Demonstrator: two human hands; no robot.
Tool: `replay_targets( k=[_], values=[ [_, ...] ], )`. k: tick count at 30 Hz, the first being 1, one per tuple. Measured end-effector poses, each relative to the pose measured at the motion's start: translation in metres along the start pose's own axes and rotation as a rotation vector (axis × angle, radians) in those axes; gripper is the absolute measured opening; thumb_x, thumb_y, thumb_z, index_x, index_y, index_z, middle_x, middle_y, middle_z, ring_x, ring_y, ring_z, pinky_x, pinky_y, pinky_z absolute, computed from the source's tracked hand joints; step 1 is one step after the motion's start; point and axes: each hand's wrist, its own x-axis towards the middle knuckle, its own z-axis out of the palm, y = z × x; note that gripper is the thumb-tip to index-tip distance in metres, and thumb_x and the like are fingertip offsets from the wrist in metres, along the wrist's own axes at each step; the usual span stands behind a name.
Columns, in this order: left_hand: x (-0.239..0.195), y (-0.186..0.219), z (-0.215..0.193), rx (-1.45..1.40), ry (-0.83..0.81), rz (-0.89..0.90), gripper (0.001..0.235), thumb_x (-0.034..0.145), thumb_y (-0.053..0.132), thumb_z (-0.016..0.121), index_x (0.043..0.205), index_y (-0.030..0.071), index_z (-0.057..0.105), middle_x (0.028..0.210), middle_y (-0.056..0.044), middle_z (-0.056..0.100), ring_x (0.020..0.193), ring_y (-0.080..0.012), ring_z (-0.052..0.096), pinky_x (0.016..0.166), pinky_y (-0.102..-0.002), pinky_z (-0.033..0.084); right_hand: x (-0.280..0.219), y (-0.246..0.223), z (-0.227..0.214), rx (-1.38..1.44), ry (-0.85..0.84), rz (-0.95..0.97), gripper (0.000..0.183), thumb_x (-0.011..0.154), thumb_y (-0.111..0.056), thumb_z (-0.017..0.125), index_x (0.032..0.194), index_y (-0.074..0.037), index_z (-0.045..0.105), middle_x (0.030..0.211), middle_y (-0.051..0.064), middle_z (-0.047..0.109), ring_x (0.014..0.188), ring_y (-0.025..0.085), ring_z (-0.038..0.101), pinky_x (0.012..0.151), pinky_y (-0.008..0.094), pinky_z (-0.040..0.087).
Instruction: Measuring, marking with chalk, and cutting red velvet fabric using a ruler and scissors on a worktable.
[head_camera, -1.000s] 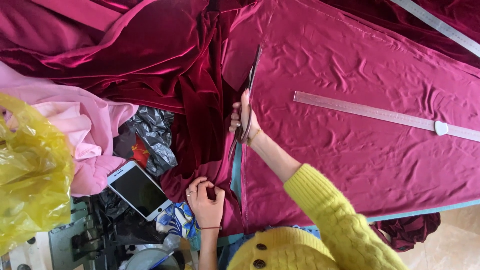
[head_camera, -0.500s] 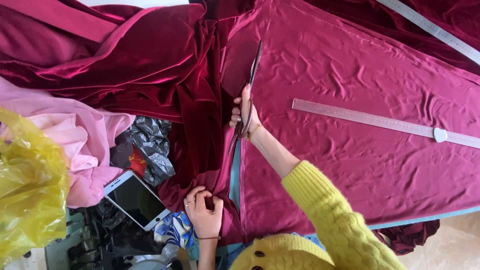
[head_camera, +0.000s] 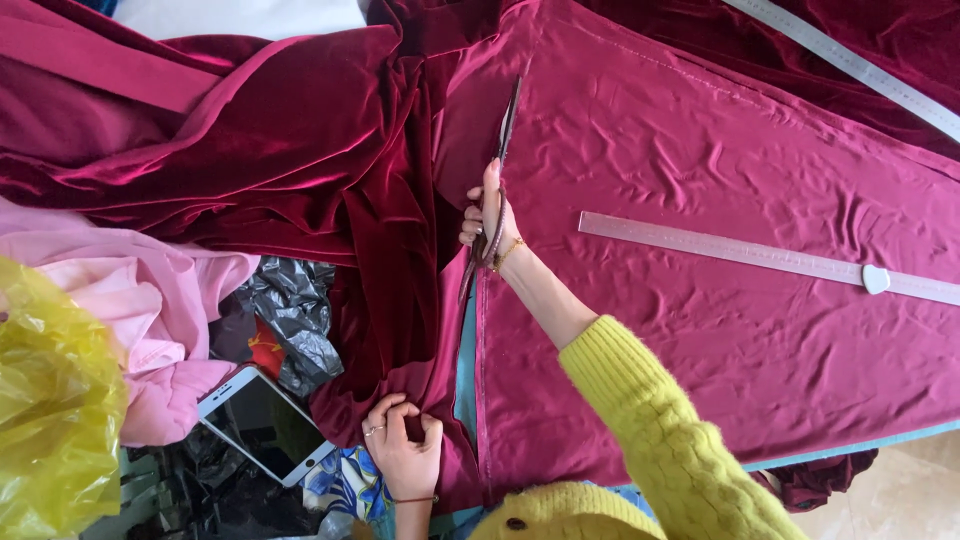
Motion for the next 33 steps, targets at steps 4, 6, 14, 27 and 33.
replay_targets(
  k=[4, 6, 14, 27, 33],
  values=[
    [0.001, 0.002, -0.002, -0.008, -0.008, -0.009, 0.018, 0.067, 0.004, 0.068, 0.081, 0.012, 0.061, 0.112, -0.004, 0.066, 0.096, -0.0273, 0.060, 0.088, -0.043, 0.049, 0.018, -0.012, 0.003, 0.025, -0.025, 0.007, 0.066, 0.071, -0.084, 0.050, 0.085, -0.019, 0.043, 0.055, -0.006, 0.028, 0.039, 0.005, 0.024, 0.034, 0.021, 0.024],
    [0.001, 0.002, -0.002, -0.016, -0.007, 0.000, 0.018, 0.067, 0.002, 0.068, 0.080, 0.012, 0.060, 0.110, -0.005, 0.066, 0.096, -0.0281, 0.061, 0.087, -0.044, 0.049, 0.030, -0.020, 0.006, 0.033, -0.008, 0.022, 0.067, 0.068, -0.086, 0.050, 0.083, -0.021, 0.045, 0.053, -0.005, 0.029, 0.036, 0.007, 0.025, 0.033, 0.024, 0.025],
    [0.000, 0.001, -0.002, -0.012, -0.006, 0.003, 0.016, 0.068, 0.004, 0.068, 0.081, 0.011, 0.061, 0.111, -0.005, 0.067, 0.098, -0.0268, 0.061, 0.090, -0.043, 0.049, 0.036, -0.024, 0.012, 0.080, 0.020, -0.034, 0.064, 0.071, -0.082, 0.055, 0.080, -0.020, 0.046, 0.051, -0.007, 0.028, 0.036, 0.006, 0.026, 0.033, 0.021, 0.025],
    [-0.003, -0.003, -0.001, 0.004, -0.011, 0.001, 0.015, 0.068, 0.006, 0.068, 0.080, 0.012, 0.062, 0.110, -0.003, 0.067, 0.098, -0.0245, 0.062, 0.090, -0.041, 0.049, 0.063, -0.059, 0.018, 0.048, 0.036, -0.017, 0.067, 0.070, -0.084, 0.050, 0.087, -0.019, 0.044, 0.054, -0.005, 0.033, 0.036, 0.006, 0.029, 0.033, 0.022, 0.027],
    [-0.008, -0.006, 0.002, 0.019, 0.002, -0.022, 0.015, 0.068, 0.007, 0.068, 0.080, 0.013, 0.063, 0.111, -0.003, 0.066, 0.101, -0.0246, 0.063, 0.094, -0.040, 0.050, 0.054, -0.058, 0.017, -0.010, 0.046, -0.113, 0.064, 0.077, -0.079, 0.048, 0.088, -0.016, 0.039, 0.054, -0.007, 0.021, 0.039, 0.005, 0.019, 0.033, 0.022, 0.023]
  ],
)
